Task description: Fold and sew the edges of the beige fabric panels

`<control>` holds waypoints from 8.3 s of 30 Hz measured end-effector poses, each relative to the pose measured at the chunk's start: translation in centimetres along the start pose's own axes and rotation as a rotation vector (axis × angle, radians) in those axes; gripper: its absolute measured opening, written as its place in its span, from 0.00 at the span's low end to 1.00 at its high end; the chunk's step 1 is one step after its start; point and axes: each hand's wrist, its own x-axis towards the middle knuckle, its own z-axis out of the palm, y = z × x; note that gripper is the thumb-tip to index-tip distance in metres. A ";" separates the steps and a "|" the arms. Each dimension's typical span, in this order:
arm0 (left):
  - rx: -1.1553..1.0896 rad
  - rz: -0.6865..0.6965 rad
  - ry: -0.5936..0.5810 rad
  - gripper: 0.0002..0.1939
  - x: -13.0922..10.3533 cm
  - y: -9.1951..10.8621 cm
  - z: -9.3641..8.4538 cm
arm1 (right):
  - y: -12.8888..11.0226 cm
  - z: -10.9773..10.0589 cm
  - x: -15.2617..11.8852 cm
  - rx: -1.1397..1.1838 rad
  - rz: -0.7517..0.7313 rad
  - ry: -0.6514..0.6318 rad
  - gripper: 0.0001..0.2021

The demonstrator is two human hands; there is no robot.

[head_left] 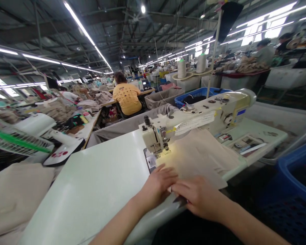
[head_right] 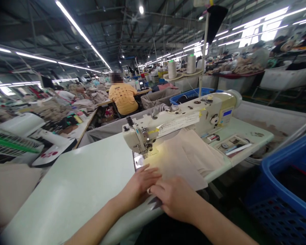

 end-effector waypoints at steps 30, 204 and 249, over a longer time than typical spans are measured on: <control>-0.333 -1.007 0.395 0.16 -9.6 -2.0 -1.3 | 3.0 7.5 2.3 0.463 0.653 0.377 0.12; 0.245 -0.462 -0.109 0.19 1.3 -14.1 -2.0 | 2.9 7.0 5.6 -0.056 0.254 -0.017 0.05; 0.187 -0.195 0.091 0.16 -1.3 -7.6 0.1 | 4.3 7.0 6.3 -0.006 0.253 0.019 0.22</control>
